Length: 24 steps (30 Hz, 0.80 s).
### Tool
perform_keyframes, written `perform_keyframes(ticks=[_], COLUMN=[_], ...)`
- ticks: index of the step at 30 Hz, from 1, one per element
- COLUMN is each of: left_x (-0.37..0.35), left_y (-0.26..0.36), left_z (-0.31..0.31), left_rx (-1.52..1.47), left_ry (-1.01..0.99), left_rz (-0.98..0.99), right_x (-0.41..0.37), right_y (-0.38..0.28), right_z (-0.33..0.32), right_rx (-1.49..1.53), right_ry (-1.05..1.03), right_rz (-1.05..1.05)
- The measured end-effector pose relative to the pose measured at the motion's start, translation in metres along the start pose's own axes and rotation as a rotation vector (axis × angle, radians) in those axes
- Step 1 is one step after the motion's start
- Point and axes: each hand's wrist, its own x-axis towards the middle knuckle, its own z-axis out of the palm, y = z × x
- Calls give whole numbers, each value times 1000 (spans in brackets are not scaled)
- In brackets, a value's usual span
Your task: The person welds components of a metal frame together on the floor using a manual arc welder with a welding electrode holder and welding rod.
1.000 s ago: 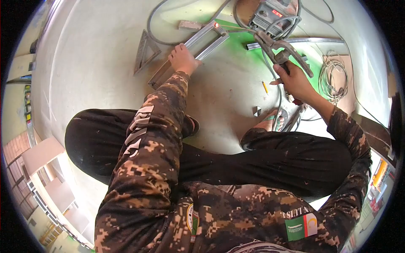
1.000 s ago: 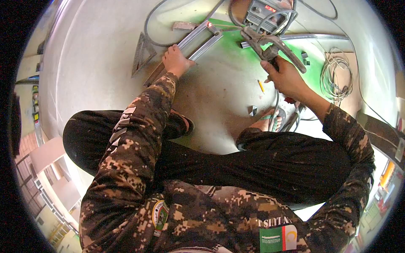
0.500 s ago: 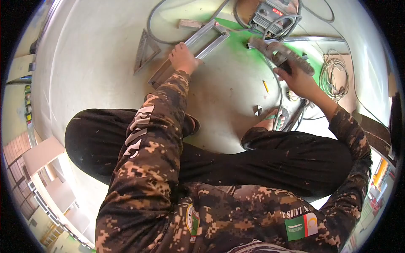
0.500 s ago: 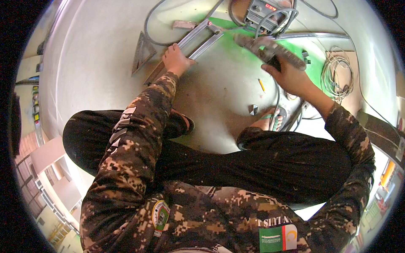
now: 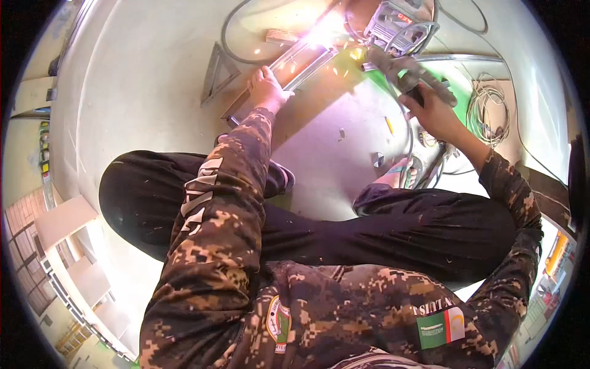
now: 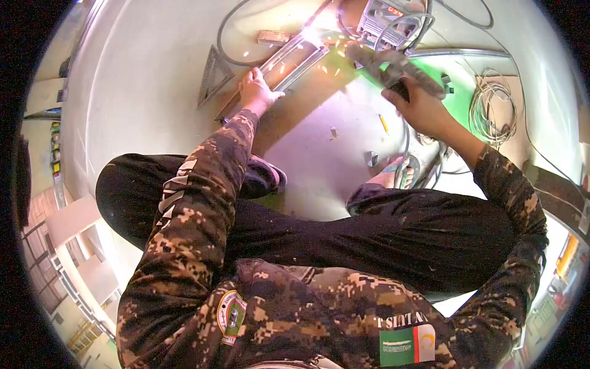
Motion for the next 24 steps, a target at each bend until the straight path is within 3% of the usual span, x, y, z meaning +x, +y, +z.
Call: perform_keyframes(ticks=[2,4,8,12,17,20,24], left_x=[1,6,3,4,3,0,-1], left_y=[-4,-4,2,2,2,3,4], left_z=[5,8,-1,-2,-3,-2,-3], left_rx=[12,40,44,40,72,75,83], left_ry=[9,29,84,60,57,73,82], left_rz=[5,31,45,40,42,49,51], right_x=[-4,3,0,-3,-4,-7,-3], right_y=[-22,-13,-12,-19,-19,-20,-17], right_z=[31,-12,-10,-14,-10,-7,-9], right_rx=[16,391,272,248,135,350,167], right_ry=[596,1,75,-65,-16,-34,-43], right_rz=[-90,116,-67,-27,-70,-48,-10])
